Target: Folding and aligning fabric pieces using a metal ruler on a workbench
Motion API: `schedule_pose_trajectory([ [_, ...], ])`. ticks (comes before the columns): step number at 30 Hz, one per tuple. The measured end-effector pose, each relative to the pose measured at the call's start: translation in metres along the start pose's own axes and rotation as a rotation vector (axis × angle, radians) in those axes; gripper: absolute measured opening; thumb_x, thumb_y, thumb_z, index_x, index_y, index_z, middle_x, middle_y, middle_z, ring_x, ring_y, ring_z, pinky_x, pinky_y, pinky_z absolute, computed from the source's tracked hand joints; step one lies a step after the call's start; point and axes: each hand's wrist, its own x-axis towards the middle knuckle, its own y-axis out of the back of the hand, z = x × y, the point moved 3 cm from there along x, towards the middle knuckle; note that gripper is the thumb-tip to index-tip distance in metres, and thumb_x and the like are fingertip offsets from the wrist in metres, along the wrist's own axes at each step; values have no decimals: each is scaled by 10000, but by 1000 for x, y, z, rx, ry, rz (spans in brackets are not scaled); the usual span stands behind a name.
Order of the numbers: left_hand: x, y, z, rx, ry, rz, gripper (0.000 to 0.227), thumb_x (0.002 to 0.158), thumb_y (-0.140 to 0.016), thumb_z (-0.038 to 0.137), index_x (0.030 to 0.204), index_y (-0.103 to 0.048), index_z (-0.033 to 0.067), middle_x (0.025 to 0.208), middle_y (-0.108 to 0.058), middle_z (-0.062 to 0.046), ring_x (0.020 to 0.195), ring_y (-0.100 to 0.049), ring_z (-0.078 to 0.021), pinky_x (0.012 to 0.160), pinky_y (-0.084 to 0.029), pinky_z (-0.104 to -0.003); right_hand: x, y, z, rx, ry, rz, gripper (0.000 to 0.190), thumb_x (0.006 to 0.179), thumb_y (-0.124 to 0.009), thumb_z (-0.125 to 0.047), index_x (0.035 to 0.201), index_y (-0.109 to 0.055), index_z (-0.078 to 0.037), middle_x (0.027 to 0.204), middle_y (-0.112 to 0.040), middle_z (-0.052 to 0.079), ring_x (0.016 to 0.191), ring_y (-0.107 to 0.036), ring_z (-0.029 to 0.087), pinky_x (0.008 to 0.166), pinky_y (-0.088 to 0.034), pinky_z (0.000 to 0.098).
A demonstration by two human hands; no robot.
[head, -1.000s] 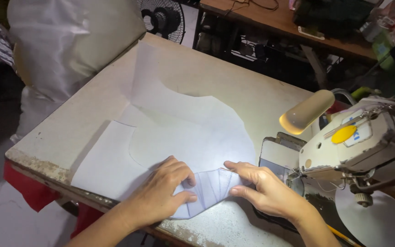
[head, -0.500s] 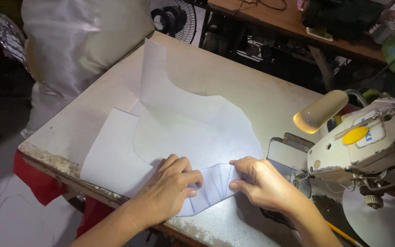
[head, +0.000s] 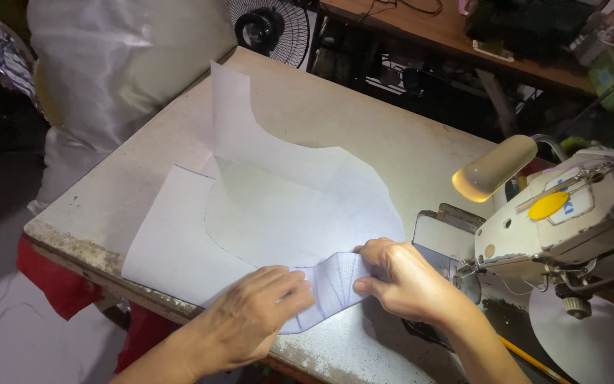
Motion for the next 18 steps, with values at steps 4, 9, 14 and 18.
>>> schedule_pose_trajectory([
  [4, -15, -2, -2, -66, -29, -62, 643, 678, -506, -159, 1258, -589, 107, 1280, -597, -309, 1212, -571, -481, 1106, -423, -569, 2, 3, -7, -30, -45, -36, 275, 793, -804, -244, 744, -576, -96, 972, -769, 21, 854, -684, 240, 779, -497, 362],
  [9, -19, -5, -3, -3, -82, -51, 522, 832, -487, -79, 1301, -591, 126, 1263, -576, -264, 1242, -573, -455, 1104, -434, -583, 8, -3, 0, -52, 29, -22, 238, 749, -804, -220, 755, -621, -68, 1109, -764, 59, 1009, -698, 275, 858, -514, 382],
  [14, -19, -10, -3, 85, -122, -90, 570, 754, -540, -33, 1305, -571, 110, 1223, -577, -270, 1232, -572, -478, 1095, -433, -596, 9, 0, -5, -58, 2, -55, 228, 746, -813, -228, 789, -668, -58, 1116, -774, 62, 977, -708, 270, 859, -516, 362],
  [18, -18, -10, -1, 89, -110, -104, 554, 743, -540, -29, 1283, -588, 84, 1179, -566, -289, 1210, -566, -493, 1105, -414, -615, 12, 0, -4, -40, 41, -59, 214, 750, -806, -187, 756, -642, -51, 1288, -757, 73, 1112, -711, 269, 934, -516, 371],
])
